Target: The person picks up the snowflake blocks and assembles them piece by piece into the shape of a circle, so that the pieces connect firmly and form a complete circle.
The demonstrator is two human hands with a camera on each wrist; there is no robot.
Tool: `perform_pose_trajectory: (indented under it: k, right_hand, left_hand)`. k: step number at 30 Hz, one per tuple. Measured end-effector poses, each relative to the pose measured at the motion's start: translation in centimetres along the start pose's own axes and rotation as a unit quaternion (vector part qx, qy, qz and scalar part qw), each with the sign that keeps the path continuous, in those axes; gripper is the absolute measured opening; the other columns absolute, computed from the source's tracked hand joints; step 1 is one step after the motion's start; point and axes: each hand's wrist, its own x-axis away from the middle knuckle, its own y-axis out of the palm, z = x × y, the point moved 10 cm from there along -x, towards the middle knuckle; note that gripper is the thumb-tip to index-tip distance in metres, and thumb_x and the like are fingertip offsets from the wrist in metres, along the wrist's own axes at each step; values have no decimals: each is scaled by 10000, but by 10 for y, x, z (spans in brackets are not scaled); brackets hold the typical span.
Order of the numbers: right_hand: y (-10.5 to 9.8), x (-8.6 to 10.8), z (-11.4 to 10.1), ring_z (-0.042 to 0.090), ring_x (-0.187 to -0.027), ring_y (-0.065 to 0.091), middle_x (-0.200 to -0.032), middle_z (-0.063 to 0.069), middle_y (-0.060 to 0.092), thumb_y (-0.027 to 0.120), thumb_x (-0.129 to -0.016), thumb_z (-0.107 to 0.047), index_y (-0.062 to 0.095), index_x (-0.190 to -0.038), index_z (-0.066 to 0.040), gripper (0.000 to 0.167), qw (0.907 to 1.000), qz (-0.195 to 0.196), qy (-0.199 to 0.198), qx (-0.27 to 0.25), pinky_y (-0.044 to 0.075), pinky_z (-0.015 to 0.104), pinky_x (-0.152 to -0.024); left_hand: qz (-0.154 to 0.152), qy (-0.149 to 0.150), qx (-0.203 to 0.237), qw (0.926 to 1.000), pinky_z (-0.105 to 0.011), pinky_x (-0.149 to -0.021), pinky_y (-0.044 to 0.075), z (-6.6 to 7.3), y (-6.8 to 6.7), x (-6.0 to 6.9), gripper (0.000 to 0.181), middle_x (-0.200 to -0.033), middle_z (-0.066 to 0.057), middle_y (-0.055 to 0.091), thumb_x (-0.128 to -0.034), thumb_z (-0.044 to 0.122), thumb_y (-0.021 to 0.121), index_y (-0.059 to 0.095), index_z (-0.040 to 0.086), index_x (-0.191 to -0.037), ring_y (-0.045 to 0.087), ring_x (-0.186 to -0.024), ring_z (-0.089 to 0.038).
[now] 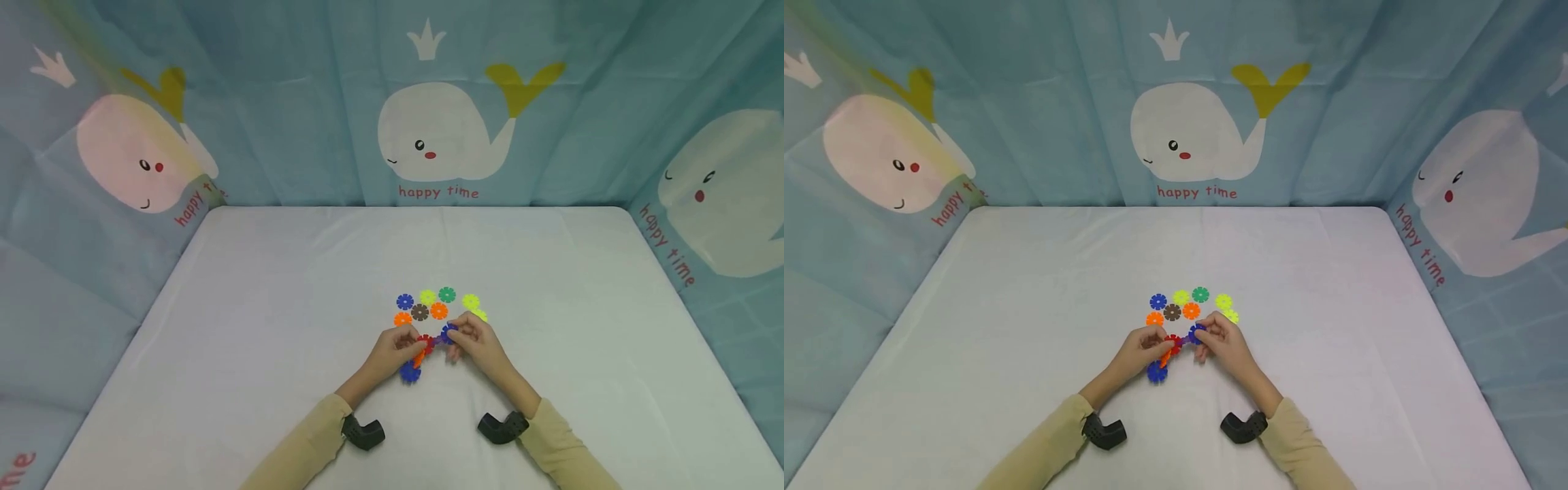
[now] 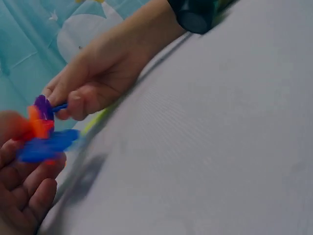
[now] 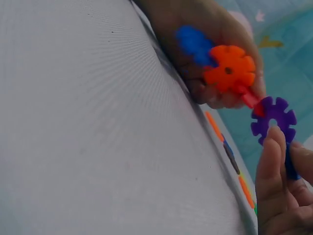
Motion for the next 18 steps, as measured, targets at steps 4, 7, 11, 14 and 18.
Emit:
perform_pose_trajectory:
  k: [4, 7, 11, 14, 18]
  right_hand:
    - [1, 4, 9, 259, -643, 591, -806, 254, 546, 470, -905, 35, 439, -1123, 146, 247, 9995, -117, 271, -83, 499, 340, -586]
    - [0, 6, 9, 274, -659, 592, -803, 264, 527, 469, -891, 71, 442, -1154, 146, 275, 9992, -95, 375, -42, 498, 344, -596]
    - [1, 6, -1, 305, -585, 577, -734, 263, 551, 506, -860, 98, 477, -1154, 153, 300, 9974, 10, 609, 374, 494, 338, -555]
    - [5, 5, -6, 314, -541, 565, -708, 252, 579, 544, -848, 72, 478, -1163, 139, 328, 9945, 92, 784, 691, 490, 332, -529]
    - [11, 1, 2, 301, -471, 521, -651, 230, 570, 573, -844, 39, 491, -1038, 84, 215, 9936, 62, 778, 820, 450, 301, -448]
  left_hand:
    - [-52, 84, -218, 9997, -187, -507, 367, 4, 7, 4, 45, -644, -37, 517, -823, -24, 593, 558, -21, -795, 438, -552, -130]
    - [56, -16, -246, 9997, -184, -513, 366, 4, 8, 4, 32, -656, -58, 516, -830, -28, 581, 550, -38, -836, 443, -556, -147]
    - [119, -69, -201, 9997, -185, -526, 380, 3, 8, 2, 38, -699, -72, 527, -846, -19, 568, 554, -50, -862, 449, -572, -148]
    - [163, 70, -206, 9996, -185, -515, 366, 5, 5, -1, 45, -691, -75, 528, -853, -2, 574, 568, -45, -864, 433, -558, -140]
    - [112, 107, -162, 9997, -176, -479, 319, 3, 4, 0, 89, -608, -35, 484, -863, 50, 585, 587, -31, -899, 384, -504, -86]
